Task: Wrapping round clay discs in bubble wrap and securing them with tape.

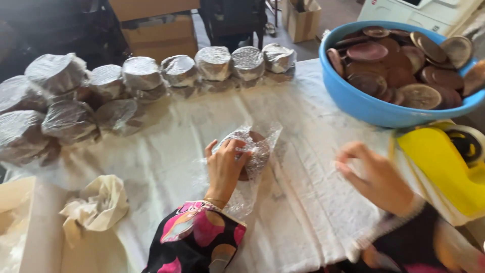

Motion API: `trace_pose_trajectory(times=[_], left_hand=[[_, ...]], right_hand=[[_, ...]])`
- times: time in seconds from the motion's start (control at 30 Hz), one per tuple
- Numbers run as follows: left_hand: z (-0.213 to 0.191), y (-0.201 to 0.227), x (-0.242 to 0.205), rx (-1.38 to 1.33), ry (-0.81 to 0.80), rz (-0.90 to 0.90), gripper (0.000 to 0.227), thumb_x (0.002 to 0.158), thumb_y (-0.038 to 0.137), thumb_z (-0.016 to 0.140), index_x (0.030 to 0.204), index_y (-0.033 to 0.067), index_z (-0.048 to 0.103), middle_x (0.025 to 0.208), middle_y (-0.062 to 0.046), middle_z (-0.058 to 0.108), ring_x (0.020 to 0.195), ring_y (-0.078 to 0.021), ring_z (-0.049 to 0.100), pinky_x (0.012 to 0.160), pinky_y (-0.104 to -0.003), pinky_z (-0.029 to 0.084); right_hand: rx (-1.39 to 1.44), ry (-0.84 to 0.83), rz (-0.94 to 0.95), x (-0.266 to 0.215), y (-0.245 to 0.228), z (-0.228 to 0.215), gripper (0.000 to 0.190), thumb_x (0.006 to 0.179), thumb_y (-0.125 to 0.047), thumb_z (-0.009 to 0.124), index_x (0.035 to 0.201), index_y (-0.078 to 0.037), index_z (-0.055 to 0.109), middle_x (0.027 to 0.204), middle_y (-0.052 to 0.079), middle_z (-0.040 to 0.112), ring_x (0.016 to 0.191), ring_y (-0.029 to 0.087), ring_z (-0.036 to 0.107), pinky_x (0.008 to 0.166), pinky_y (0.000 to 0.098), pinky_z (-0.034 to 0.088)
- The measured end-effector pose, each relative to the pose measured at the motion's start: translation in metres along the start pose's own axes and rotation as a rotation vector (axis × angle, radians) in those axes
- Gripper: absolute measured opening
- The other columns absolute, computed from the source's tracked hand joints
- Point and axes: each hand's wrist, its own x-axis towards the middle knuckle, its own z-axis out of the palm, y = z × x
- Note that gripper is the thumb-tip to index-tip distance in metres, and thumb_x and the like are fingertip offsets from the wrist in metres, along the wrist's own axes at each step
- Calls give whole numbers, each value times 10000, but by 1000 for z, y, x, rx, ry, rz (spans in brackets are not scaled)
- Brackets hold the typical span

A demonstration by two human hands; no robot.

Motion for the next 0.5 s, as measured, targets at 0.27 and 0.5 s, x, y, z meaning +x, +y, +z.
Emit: trace_pose_trajectory(times=[0.27,0.5], left_hand=[[-5,0,6,-309,-75,-217,329,784,215,806,1077,111,699,1018,-23,768,861,-157,770,763,-351,577],[-3,-9,8,-362,-71,-267,319,793,182,810,1085,116,703,917,-46,780,839,-193,779,695,-339,582]], right_hand=[[754,-715,-275,133,-7,170,250,1025,-123,620,1149,-68,409,993,43,581,902,99,609,759,278,518],[1031,-814,-67,159,15,213,212,1009,-58,587,1140,-67,421,1017,42,565,918,116,632,763,289,562]])
